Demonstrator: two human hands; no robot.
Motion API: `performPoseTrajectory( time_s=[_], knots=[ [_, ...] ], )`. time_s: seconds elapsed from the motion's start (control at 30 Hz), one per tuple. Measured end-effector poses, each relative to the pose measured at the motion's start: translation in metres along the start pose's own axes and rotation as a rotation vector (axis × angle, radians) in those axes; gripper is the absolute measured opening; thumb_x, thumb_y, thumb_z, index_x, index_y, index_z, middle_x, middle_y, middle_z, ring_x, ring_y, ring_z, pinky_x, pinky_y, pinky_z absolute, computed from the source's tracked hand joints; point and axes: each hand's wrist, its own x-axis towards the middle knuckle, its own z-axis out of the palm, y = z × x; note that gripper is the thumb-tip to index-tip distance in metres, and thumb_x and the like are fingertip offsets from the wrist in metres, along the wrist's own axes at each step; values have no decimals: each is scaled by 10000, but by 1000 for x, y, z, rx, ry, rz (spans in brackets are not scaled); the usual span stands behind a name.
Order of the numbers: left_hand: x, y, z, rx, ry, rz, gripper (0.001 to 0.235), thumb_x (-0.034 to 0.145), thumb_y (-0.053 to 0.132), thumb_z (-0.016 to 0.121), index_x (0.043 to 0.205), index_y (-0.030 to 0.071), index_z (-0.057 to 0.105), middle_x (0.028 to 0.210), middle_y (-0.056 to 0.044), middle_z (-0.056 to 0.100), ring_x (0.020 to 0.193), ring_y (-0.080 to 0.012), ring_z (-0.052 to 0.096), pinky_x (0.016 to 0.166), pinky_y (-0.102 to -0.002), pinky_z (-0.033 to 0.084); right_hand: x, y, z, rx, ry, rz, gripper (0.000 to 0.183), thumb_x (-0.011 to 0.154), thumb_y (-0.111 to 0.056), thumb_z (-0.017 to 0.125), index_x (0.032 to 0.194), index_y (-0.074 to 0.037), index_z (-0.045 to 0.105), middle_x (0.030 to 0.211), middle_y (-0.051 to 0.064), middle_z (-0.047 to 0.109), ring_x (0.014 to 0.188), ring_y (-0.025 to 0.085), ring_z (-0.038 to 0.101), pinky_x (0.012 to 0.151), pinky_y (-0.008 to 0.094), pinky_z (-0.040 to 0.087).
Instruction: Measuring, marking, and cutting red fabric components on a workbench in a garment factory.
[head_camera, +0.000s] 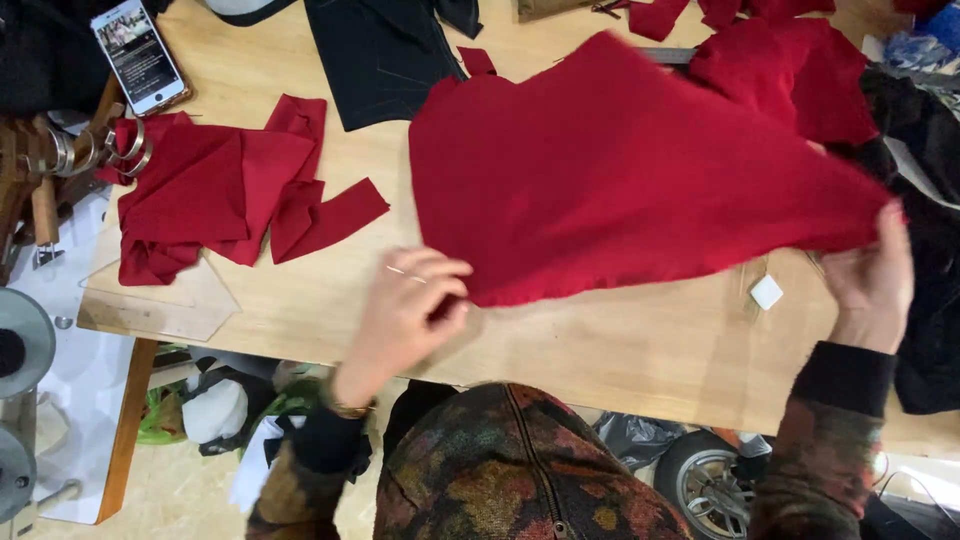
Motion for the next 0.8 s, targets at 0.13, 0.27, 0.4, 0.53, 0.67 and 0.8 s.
performPoseTrajectory(
  time_s=[0.13,0.27,0.4,0.53,0.67,0.8],
  knots=[
    [-43,0,89,-148,-370,-160,115,913,265,661,937,155,689,1116,6,743,1109,-236,610,1018,-496,400,17,40,-61,-131,256,229,182,957,-251,738,1136,-224,715,1162,-29,797,1035,98,767,931,282,612],
    [-48,19,126,-150,-835,2,416,998,501,539,1186,167,702,1286,1,685,1160,-177,628,969,-404,456,38,72,-137,-275,473,127,107,1050,-165,696,1007,-250,647,478,-80,223,408,26,278,521,196,372],
    [-50,15,131,-189,-821,-15,418,1010,472,527,1184,130,693,1295,-23,674,1210,-233,594,985,-434,457,16,105,-171,-701,677,-342,436,1009,-125,793,1306,-186,479,1030,-17,524,925,84,652,893,234,603],
    [-76,-8,168,59,-590,-24,302,932,435,646,1131,210,682,1326,-9,633,1334,-252,509,1058,-480,411,-46,140,-53,-1495,269,-816,476,895,7,722,1353,17,594,1242,234,639,1118,385,607,947,490,474],
    [-60,-15,165,102,-457,-82,395,918,427,695,1238,201,653,1413,-67,568,1408,-297,441,1134,-579,324,-93,166,-2,-1828,111,-399,502,1082,-411,573,1530,-207,476,1503,143,405,1381,359,361,1048,626,311],
    [-21,-72,173,143,-280,-74,395,1007,369,631,1311,117,637,1392,-158,581,1379,-379,482,1127,-683,269,-62,150,-17,-1829,108,-364,484,1119,-375,543,1552,-182,446,1537,169,358,1427,361,312,1090,657,260]
  ],
)
